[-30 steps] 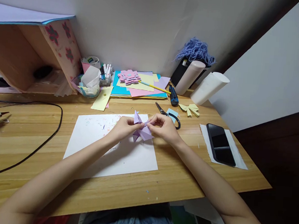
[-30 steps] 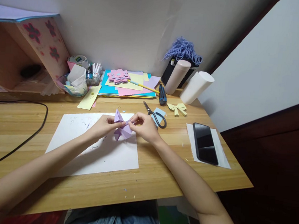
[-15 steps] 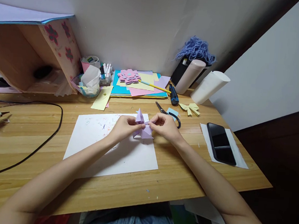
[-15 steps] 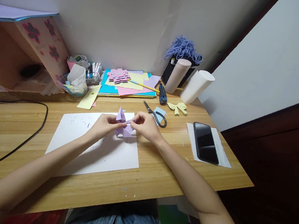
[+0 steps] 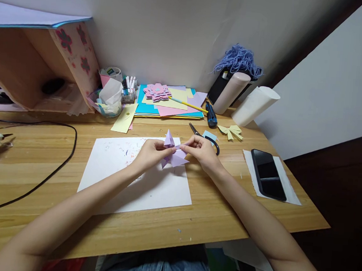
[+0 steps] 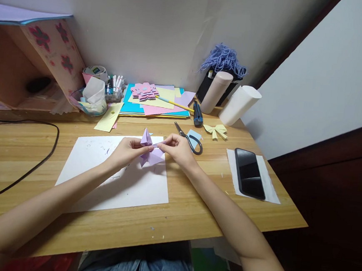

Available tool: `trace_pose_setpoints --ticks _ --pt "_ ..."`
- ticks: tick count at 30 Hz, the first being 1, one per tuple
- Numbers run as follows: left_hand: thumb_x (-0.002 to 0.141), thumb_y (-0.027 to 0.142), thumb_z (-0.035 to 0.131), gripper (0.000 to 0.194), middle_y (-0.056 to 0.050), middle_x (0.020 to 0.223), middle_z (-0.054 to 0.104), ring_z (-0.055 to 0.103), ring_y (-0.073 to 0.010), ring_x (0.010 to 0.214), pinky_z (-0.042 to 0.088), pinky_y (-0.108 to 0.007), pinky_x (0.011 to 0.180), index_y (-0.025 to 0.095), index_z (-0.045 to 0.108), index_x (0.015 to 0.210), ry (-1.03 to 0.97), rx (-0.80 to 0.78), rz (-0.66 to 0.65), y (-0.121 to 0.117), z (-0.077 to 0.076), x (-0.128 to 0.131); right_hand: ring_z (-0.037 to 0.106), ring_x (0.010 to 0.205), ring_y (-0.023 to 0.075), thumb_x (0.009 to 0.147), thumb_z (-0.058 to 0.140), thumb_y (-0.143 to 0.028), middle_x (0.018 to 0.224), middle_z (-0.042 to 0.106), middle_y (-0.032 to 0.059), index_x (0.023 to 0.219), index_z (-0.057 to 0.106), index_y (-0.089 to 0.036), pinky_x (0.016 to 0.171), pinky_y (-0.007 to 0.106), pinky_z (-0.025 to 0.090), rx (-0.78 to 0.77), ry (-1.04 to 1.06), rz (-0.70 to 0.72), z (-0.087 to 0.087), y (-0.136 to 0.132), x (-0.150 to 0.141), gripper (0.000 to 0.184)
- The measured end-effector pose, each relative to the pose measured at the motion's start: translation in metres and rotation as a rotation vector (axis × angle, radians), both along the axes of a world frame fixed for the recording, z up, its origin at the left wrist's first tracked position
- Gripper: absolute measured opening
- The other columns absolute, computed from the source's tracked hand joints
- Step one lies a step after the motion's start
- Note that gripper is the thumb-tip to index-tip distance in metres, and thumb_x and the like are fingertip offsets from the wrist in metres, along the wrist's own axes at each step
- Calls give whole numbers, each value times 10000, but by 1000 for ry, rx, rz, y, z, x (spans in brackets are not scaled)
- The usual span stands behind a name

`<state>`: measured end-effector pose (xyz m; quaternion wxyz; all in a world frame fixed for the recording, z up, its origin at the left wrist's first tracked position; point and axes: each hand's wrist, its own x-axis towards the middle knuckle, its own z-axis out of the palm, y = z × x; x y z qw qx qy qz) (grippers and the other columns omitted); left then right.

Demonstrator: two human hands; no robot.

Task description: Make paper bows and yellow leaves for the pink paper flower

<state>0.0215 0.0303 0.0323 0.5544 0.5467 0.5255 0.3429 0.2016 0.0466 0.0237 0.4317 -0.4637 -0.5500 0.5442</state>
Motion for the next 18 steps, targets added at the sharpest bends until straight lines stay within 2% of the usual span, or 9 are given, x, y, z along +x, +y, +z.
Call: trace_pose_setpoints --ticks 6,10,18 --pt "686 383 645 265 -38 647 645 526 -118 573 364 -242 574 120 682 702 0 -42 -17 2 6 -1 602 588 118 584 767 -329 662 650 6 827 627 -155 593 254 500 -25 -38 20 4 -1 3 330" --pt "713 383 594 269 -6 588 603 480 -109 548 326 -238 560 132 687 683 26 -39 5 4 3 -3 616 622 136 564 776 -350 753 678 49 756 663 -144 592 268 521 15 -68 26 7 0 3 303" --pt "710 357 604 238 -10 596 619 468 -99 527 318 -232 539 139 696 685 46 -27 -21 4 2 -4 618 602 140 588 761 -351 727 689 60 710 684 -139 555 269 529 19 -53 4 5 -1 2 255"
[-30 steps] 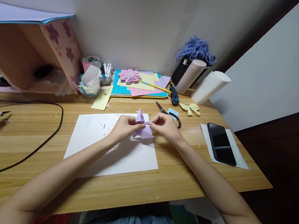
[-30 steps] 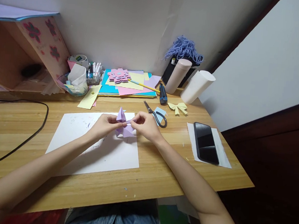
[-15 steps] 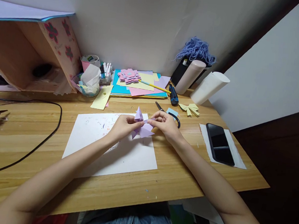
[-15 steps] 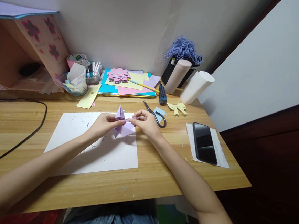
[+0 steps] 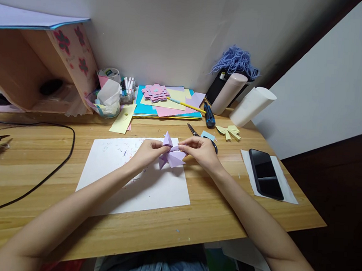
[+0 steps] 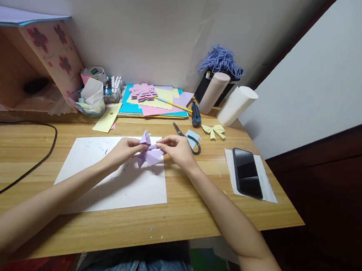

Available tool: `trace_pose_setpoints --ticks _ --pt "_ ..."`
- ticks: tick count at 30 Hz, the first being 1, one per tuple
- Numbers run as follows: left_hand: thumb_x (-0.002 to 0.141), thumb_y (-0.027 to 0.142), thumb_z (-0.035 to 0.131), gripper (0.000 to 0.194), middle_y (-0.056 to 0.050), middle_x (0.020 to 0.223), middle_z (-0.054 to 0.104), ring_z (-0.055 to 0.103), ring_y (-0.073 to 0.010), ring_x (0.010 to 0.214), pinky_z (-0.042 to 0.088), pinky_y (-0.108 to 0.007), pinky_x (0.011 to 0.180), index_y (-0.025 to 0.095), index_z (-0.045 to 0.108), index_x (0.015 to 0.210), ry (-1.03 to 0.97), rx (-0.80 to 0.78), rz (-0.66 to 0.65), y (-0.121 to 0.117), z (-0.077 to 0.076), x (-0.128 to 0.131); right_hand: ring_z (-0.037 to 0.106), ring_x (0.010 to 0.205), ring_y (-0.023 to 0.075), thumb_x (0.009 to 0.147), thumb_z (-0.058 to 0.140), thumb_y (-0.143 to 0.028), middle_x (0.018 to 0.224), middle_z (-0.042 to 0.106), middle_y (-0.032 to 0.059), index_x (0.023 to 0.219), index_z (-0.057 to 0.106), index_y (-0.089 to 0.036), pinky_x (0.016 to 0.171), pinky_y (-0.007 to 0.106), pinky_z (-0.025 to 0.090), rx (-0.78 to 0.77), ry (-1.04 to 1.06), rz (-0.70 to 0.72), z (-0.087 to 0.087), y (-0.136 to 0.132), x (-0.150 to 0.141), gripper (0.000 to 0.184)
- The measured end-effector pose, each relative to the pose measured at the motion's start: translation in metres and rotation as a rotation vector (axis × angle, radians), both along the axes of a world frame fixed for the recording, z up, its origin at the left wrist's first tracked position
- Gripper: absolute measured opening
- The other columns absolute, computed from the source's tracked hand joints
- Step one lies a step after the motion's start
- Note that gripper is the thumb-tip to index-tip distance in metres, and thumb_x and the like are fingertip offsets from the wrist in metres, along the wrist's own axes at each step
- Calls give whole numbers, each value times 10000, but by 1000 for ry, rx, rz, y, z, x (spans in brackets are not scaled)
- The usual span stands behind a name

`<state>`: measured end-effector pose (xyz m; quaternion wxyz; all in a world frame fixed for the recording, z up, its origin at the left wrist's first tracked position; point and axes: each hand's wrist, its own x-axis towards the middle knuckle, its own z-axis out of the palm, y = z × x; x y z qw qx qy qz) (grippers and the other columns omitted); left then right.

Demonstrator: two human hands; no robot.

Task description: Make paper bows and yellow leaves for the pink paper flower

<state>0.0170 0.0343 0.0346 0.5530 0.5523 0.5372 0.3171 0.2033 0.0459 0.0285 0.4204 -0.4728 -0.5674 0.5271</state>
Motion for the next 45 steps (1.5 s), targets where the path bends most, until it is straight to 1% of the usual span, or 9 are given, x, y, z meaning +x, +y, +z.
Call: trace_pose_setpoints --ticks 8,12,19,24,28,31,34,39,45 --pt "641 430 686 296 -58 679 688 563 -146 601 383 -249 582 135 701 670 15 -14 -41 -2 7 1 607 582 137 592 755 -367 700 681 47 690 672 -152 561 273 509 39 -50 -6 1 1 2 251" --pt "603 419 726 285 -74 709 704 605 -161 632 414 -248 593 142 700 666 -4 -14 -26 -3 4 2 611 599 144 599 748 -369 706 681 53 688 669 -154 567 274 507 63 -69 -5 0 1 2 246" --pt "660 384 685 283 -94 750 705 610 -154 618 425 -248 574 116 702 750 -20 -6 -9 -1 -5 3 610 614 136 621 736 -334 717 674 49 701 654 -151 596 270 510 56 -56 -2 -1 1 0 216" --pt "680 383 663 282 -87 725 692 606 -155 633 425 -246 580 107 684 735 -21 43 22 -4 -5 6 615 644 133 600 750 -303 772 668 44 815 636 -154 573 247 501 -40 -8 68 -2 -2 -2 285" --pt "685 378 653 278 -73 686 677 587 -148 607 394 -231 539 101 673 711 34 86 30 -7 -4 7 607 644 119 560 762 -246 765 657 35 768 609 -147 563 218 490 -42 7 69 -4 -4 -6 277" --pt "687 378 647 280 -70 686 677 582 -147 598 383 -228 525 101 673 711 62 107 2 -7 -5 7 592 594 112 568 747 -240 702 644 22 752 601 -142 528 214 479 -24 -14 60 -3 -5 -6 254" --pt "697 384 635 288 -71 702 684 589 -148 607 393 -230 535 101 675 735 50 102 -34 -5 -7 7 584 546 111 610 713 -249 655 640 16 805 614 -132 496 216 466 -31 -50 99 -2 -4 -2 247" --pt "706 344 617 255 -74 768 703 618 -162 658 428 -244 587 106 680 775 19 50 -94 -1 -7 5 622 616 131 665 646 -226 726 681 49 907 665 -120 554 231 483 -53 -111 162 2 0 7 264" --pt "671 362 646 285 -86 789 710 639 -190 708 455 -277 643 109 692 794 10 22 -159 5 -6 -3 637 629 138 656 631 -200 769 701 67 902 685 -121 550 229 497 -87 -101 148 9 -1 6 264"
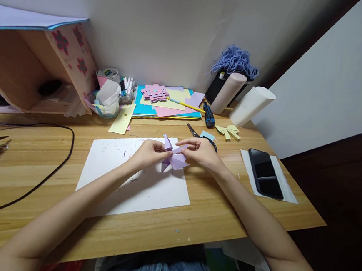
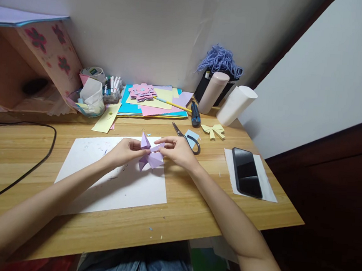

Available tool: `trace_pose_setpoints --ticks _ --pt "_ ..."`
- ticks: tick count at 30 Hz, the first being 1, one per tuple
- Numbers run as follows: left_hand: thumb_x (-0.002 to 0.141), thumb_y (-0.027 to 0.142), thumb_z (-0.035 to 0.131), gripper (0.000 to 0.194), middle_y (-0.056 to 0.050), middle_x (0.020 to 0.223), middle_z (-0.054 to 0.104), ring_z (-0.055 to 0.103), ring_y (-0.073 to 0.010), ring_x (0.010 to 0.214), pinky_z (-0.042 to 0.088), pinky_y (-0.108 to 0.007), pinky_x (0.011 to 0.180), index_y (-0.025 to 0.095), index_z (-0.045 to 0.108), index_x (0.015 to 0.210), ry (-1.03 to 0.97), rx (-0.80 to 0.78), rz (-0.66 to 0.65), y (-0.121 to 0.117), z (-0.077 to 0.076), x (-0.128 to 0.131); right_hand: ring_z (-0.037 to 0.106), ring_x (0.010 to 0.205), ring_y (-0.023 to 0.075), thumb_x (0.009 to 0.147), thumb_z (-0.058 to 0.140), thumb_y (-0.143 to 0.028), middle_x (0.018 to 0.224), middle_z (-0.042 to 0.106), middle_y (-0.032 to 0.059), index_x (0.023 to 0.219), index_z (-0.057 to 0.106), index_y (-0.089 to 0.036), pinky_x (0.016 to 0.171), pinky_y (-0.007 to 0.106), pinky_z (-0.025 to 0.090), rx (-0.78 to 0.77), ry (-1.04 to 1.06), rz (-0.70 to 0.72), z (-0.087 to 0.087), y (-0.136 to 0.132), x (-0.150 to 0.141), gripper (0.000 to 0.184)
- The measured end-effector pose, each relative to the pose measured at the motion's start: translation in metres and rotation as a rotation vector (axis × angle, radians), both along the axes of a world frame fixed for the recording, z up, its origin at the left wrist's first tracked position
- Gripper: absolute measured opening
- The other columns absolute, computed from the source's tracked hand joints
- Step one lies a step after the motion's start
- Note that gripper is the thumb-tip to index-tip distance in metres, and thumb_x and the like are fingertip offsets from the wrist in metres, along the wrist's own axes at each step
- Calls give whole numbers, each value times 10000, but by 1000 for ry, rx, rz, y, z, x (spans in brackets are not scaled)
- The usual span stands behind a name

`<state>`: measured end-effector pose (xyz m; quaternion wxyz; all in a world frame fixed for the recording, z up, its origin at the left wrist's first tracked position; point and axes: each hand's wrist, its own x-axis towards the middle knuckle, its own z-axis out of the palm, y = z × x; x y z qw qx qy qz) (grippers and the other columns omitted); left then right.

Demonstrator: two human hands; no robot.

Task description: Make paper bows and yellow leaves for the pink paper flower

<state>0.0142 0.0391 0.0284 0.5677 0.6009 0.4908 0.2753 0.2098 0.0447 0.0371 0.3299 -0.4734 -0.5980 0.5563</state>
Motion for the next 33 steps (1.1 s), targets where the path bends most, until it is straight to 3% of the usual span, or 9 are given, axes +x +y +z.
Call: trace_pose_setpoints --ticks 9,14,17,21,24,33 --pt "641 296 649 189 -41 642 680 602 -144 588 426 -241 576 112 669 678 -4 -17 5 1 0 0 650 678 153 671 651 -232 797 699 69 976 663 -132 576 242 509 34 -14 -12 -1 0 0 321" --pt "645 322 653 210 -47 629 674 585 -135 561 403 -234 547 112 647 640 47 20 110 2 2 0 660 771 176 612 740 -278 799 697 57 1073 599 -134 705 279 523 8 19 70 -2 1 0 503" --pt "674 332 638 223 -60 683 688 609 -151 612 426 -248 584 110 653 686 39 3 137 1 3 1 666 763 183 582 760 -251 773 696 50 1074 580 -137 706 283 527 -29 14 87 -5 1 0 536" --pt "692 351 651 323 -90 883 701 642 -191 787 461 -289 706 119 656 916 -58 2 59 -2 2 3 670 726 168 604 747 -240 757 695 27 1074 576 -162 677 268 529 -15 -13 76 -6 1 -1 506" --pt "657 373 702 379 -103 954 691 640 -205 856 466 -299 749 128 647 942 -100 -41 -6 -3 2 4 670 673 167 617 745 -272 685 692 16 1088 574 -161 657 270 525 -2 -64 69 -6 0 -1 514" --pt "648 376 724 400 -96 904 696 655 -202 801 484 -301 719 129 633 950 -151 -66 -51 -1 -2 0 660 657 160 645 717 -310 712 706 42 969 665 -137 614 251 512 -6 -53 98 -3 -2 -4 371"
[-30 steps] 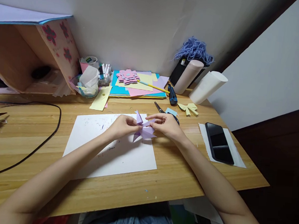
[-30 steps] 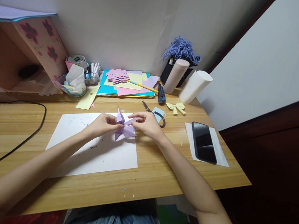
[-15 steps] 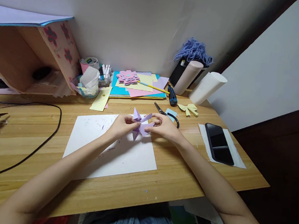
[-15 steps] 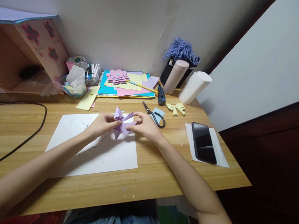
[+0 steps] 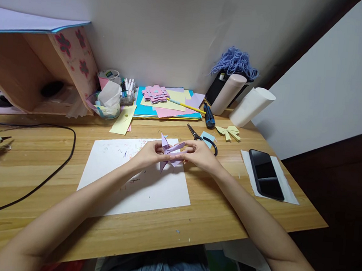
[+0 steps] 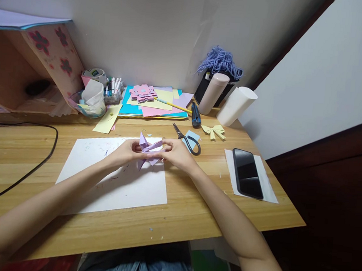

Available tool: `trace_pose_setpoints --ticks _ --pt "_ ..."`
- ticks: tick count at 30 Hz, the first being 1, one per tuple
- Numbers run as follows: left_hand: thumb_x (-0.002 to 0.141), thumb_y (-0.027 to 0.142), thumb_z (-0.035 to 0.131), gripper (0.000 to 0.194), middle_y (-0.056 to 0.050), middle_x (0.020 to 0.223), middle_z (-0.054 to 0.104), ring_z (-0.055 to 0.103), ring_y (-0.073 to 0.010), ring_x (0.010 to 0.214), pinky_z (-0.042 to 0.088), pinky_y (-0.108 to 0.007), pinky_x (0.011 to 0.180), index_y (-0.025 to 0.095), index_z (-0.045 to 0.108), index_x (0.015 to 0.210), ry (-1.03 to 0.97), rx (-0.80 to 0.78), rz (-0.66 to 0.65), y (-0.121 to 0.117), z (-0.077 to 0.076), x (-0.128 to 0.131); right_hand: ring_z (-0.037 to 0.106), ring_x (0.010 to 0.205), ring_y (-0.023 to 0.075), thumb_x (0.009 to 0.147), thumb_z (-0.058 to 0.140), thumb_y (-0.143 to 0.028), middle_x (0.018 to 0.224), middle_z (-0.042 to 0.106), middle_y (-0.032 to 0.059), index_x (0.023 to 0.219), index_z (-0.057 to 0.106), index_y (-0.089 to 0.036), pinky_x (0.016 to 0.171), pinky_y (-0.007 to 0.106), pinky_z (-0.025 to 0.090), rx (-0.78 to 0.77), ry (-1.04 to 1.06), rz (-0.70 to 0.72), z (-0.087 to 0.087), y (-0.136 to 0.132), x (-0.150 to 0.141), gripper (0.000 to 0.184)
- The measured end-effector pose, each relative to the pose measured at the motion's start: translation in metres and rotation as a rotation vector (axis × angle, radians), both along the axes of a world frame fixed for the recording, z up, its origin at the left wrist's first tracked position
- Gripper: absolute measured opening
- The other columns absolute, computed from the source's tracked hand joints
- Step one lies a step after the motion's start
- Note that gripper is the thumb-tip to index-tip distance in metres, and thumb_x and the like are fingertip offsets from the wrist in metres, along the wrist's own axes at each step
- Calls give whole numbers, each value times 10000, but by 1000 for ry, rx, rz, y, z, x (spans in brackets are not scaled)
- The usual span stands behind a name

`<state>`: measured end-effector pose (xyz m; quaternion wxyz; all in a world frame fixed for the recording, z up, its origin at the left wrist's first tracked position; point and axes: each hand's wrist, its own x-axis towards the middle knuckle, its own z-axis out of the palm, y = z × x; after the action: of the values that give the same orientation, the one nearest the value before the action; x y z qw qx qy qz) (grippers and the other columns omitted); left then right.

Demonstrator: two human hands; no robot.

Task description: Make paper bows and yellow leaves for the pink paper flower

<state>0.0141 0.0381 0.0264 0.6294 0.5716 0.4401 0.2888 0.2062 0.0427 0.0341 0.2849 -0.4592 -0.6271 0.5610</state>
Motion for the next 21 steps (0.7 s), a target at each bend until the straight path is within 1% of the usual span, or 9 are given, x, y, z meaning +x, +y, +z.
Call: trace_pose_setpoints --ticks 4,7,9,10,13,16,21 --pt "645 325 730 387 -94 893 698 658 -192 782 486 -297 723 125 627 961 29 -25 52 2 -2 0 657 654 157 668 700 -343 722 709 53 946 673 -134 632 267 521 -33 24 0 -2 2 1 349" --pt "640 320 731 406 -101 880 699 660 -200 779 491 -309 725 113 621 971 34 -39 100 2 -3 0 664 672 167 600 756 -330 736 712 55 976 641 -132 656 279 527 -18 29 -58 -7 6 4 439" --pt "633 316 734 424 -100 861 700 660 -201 771 493 -316 726 108 616 983 23 -47 119 2 -3 0 663 647 165 558 784 -311 715 708 47 993 616 -131 644 279 528 -1 26 -101 -9 8 6 499" --pt "632 311 735 424 -98 862 700 659 -198 769 494 -315 728 109 616 986 13 -50 122 2 -3 0 660 630 161 555 787 -306 701 705 43 989 609 -131 635 278 528 -4 29 -115 -10 8 7 501" --pt "636 299 732 383 -88 861 698 653 -178 750 493 -296 708 120 626 957 8 -58 126 1 -2 0 653 591 149 572 775 -310 668 697 39 907 627 -130 611 271 533 -38 47 -119 -9 8 7 408" --pt "640 300 726 327 -64 814 694 638 -157 699 485 -271 659 127 637 903 54 -52 110 1 1 0 644 567 139 586 760 -326 670 692 47 810 659 -129 592 270 537 -51 57 -118 -7 7 5 315" --pt "641 292 723 273 -65 808 693 626 -153 699 479 -266 650 127 656 848 91 -34 56 0 4 0 640 598 133 610 740 -343 688 685 49 779 683 -131 620 277 534 -46 56 -93 -6 7 5 277"
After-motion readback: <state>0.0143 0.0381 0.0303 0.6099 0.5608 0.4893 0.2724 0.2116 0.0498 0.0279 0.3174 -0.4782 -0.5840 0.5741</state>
